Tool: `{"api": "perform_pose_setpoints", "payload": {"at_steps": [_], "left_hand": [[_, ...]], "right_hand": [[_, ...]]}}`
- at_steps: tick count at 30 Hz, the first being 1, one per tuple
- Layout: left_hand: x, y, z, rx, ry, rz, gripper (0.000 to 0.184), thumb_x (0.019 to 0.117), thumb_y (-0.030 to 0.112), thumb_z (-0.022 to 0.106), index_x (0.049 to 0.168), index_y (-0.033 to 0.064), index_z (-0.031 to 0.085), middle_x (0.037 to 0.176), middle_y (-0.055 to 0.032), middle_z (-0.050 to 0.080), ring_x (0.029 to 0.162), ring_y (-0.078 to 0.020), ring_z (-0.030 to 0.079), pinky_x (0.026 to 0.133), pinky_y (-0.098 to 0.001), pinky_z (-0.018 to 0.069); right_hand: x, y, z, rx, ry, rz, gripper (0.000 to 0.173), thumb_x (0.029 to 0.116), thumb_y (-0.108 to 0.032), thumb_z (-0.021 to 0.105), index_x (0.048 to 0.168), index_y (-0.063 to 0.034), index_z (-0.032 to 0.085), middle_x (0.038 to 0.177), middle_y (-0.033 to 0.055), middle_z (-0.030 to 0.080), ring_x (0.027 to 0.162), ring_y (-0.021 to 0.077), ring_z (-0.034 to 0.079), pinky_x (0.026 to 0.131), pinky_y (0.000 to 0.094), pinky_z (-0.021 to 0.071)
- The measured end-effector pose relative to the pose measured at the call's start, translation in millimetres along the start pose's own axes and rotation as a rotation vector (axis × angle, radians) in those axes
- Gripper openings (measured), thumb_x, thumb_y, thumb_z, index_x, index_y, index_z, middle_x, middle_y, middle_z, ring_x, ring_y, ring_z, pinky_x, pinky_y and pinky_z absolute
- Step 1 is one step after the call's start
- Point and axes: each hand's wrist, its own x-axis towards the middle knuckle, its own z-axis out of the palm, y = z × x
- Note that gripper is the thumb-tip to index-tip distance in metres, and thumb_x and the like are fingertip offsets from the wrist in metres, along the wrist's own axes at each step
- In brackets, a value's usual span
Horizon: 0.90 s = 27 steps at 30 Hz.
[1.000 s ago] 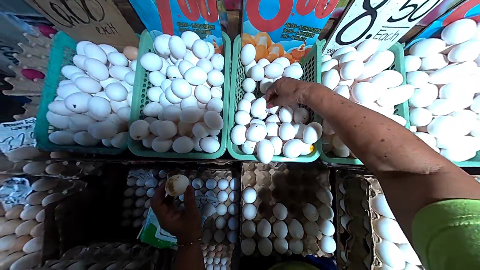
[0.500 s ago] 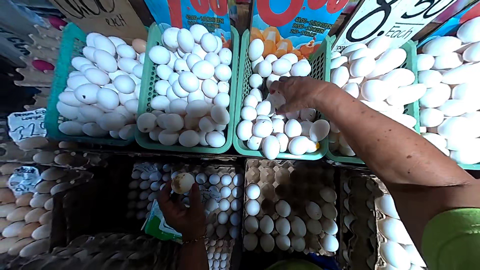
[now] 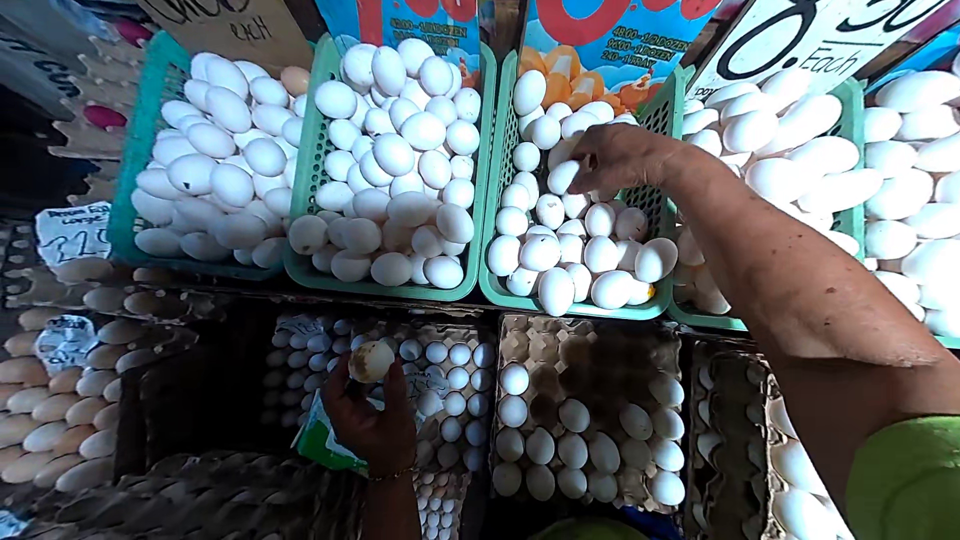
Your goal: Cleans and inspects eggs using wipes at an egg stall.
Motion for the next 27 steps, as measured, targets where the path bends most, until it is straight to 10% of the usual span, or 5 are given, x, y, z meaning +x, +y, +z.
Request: {"api": "perform_pose_setpoints", "payload": {"at_steps": [8, 16, 21, 27], "left_hand": [[2.3, 1.7, 1.9, -0.001, 0.002, -0.003, 0.064, 0.0908, 0.017, 0.074, 0.133, -0.0177, 0.042, 0.133, -0.0157, 0.056, 0.122, -0.0085, 0.058, 0.101, -0.0238, 0.0515], [3.4, -2.4, 0.1, -0.018, 0.012, 0.015, 0.061, 0.0905, 0.016, 0.074, 0.133, -0.0161, 0.044, 0.132, -0.0150, 0.057, 0.122, -0.0102, 0.058, 0.102, -0.0253, 0.0514], [3.0, -2.2, -1.2, -0.028, 0.006, 0.006, 0.059, 0.0907, 0.015, 0.074, 0.133, -0.0143, 0.045, 0.131, -0.0129, 0.058, 0.121, -0.0100, 0.059, 0.101, -0.0255, 0.0524], [4.1, 5.5, 0.2, -0.045, 0.009, 0.008, 0.060, 0.0905, 0.017, 0.074, 0.134, -0.0133, 0.044, 0.130, -0.0121, 0.057, 0.121, -0.0106, 0.060, 0.103, -0.0271, 0.0524]], "right_hand": [[21.7, -22.3, 17.1, -0.275, 0.016, 0.182, 0.046, 0.0889, -0.035, 0.078, 0.125, -0.0079, 0.069, 0.132, 0.0257, 0.062, 0.123, 0.0480, 0.059, 0.095, 0.0730, 0.0459], [11.2, -13.9, 13.0, -0.173, 0.061, 0.073, 0.042, 0.0946, -0.024, 0.074, 0.127, 0.0024, 0.065, 0.126, 0.0284, 0.062, 0.118, 0.0474, 0.060, 0.101, 0.0675, 0.0453], [-16.1, -41.5, 27.2, -0.228, -0.013, 0.175, 0.038, 0.0961, -0.042, 0.070, 0.108, -0.0062, 0.075, 0.107, 0.0234, 0.071, 0.105, 0.0466, 0.067, 0.084, 0.0720, 0.0494], [-11.7, -81.5, 45.5, -0.340, -0.089, 0.360, 0.048, 0.0981, -0.041, 0.066, 0.099, 0.0064, 0.066, 0.108, 0.0308, 0.067, 0.106, 0.0503, 0.065, 0.080, 0.0690, 0.0486]]}}
